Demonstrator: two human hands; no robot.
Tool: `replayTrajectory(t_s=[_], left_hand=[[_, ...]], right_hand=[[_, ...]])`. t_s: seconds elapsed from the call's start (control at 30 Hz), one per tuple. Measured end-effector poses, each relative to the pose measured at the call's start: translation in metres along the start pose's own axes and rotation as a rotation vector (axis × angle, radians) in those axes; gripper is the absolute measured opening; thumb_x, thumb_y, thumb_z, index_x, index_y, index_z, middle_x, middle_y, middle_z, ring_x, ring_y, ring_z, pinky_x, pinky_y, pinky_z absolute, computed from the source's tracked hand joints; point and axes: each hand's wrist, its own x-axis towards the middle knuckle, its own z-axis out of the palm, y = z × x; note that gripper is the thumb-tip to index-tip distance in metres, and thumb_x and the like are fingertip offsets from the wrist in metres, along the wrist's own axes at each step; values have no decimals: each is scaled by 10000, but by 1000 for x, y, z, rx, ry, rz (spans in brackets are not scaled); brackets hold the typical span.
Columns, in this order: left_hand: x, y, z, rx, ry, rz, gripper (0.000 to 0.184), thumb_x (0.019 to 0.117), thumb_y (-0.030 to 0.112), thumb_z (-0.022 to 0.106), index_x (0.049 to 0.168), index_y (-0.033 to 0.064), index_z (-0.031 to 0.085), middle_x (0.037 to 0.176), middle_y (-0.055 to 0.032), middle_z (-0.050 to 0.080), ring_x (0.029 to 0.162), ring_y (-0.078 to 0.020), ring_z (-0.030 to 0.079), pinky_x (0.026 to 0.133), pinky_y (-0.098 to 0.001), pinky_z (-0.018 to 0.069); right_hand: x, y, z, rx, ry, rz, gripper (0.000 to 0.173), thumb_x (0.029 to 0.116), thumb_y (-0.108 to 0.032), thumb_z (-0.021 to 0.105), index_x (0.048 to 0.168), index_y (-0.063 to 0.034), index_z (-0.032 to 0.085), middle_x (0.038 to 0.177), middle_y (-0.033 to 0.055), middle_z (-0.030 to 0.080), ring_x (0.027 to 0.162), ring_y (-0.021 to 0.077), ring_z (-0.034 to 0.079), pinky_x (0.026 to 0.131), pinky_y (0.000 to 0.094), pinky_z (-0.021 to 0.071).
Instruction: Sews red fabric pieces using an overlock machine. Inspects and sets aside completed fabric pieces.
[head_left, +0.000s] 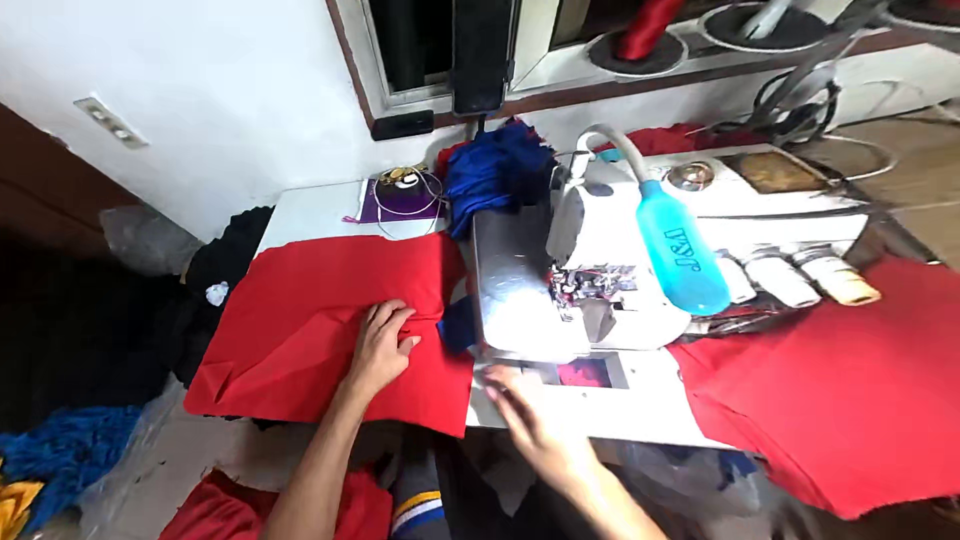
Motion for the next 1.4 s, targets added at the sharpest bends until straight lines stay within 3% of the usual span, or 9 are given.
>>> replayTrajectory(t_s=[0.13, 0.2, 0.37, 0.67, 0.87, 0.93, 1.07, 1.3, 1.4], left_hand=[[-1, -14, 33, -45, 313, 59, 218, 950, 203, 669, 1139, 158, 768, 1240, -25, 682, 1237, -230, 590, 1090, -477, 453], [1, -15, 37, -26, 361, 71, 207, 953, 191, 650, 1115, 145, 770, 1207, -35, 692, 1207, -233, 609, 1072, -472, 465], [7, -20, 33, -46, 356, 62, 195, 947, 185, 662, 1100, 124, 767, 1201, -48, 693, 1200, -232, 615, 1071, -466, 474], [15, 13, 32, -85, 385, 46, 228, 888, 266, 697, 1054, 131, 777, 1150, -40, 704, 1152, -240, 627, 1030, -463, 487], [89, 67, 42, -83, 9, 94, 342, 854, 135, 741, 1190, 69, 741, 1318, -153, 625, 1276, -348, 533, 1052, -527, 435], [105, 68, 46, -90, -50, 84, 264, 843, 113, 738, 1101, 63, 762, 1227, -139, 668, 1232, -350, 554, 1025, -550, 429], [103, 63, 47, -327, 193, -53, 108, 893, 20, 685, 981, 8, 747, 1109, -153, 696, 1074, -297, 660, 965, -489, 525], [95, 52, 22, -1126, 371, -433, 228, 1026, 28, 535, 1233, -64, 559, 1104, -173, 616, 891, -216, 678, 816, -403, 603], [90, 53, 6, -1378, 426, -493, 167, 1035, 24, 495, 1193, -2, 542, 990, -96, 624, 832, -176, 653, 792, -391, 583]], right_hand=[[31, -16, 46, -292, 7, -44, 400, 1048, -341, 546, 1331, -91, 676, 1352, 105, 674, 978, 262, 753, 735, 438, 626], [41, -13, 65, -521, 67, 28, 552, 1057, -474, 451, 1341, -54, 668, 1271, 120, 714, 835, 290, 762, 622, 457, 614], [44, -8, 78, -655, 112, 46, 582, 1064, -463, 386, 1371, -46, 651, 1358, 94, 675, 753, 262, 752, 521, 431, 576], [39, -12, 71, -634, 164, 31, 505, 1040, -397, 446, 1315, -51, 689, 1340, 96, 686, 874, 232, 757, 590, 370, 583], [38, -13, 70, -646, 195, 5, 475, 1035, -390, 466, 1240, -57, 737, 1237, 95, 736, 904, 224, 761, 633, 354, 596], [38, -14, 70, -634, 183, 20, 478, 1036, -395, 463, 1281, -75, 720, 1292, 80, 714, 935, 211, 758, 650, 349, 598], [39, -12, 72, -595, 201, 17, 466, 1035, -385, 474, 1284, -77, 718, 1304, 77, 709, 926, 212, 759, 657, 355, 605], [38, -10, 75, -589, 201, 25, 481, 1041, -391, 442, 1277, -74, 717, 1304, 67, 709, 831, 219, 759, 605, 373, 596], [38, -10, 77, -571, 202, 38, 480, 1047, -394, 434, 1274, -83, 720, 1300, 61, 711, 810, 223, 758, 604, 383, 601]])
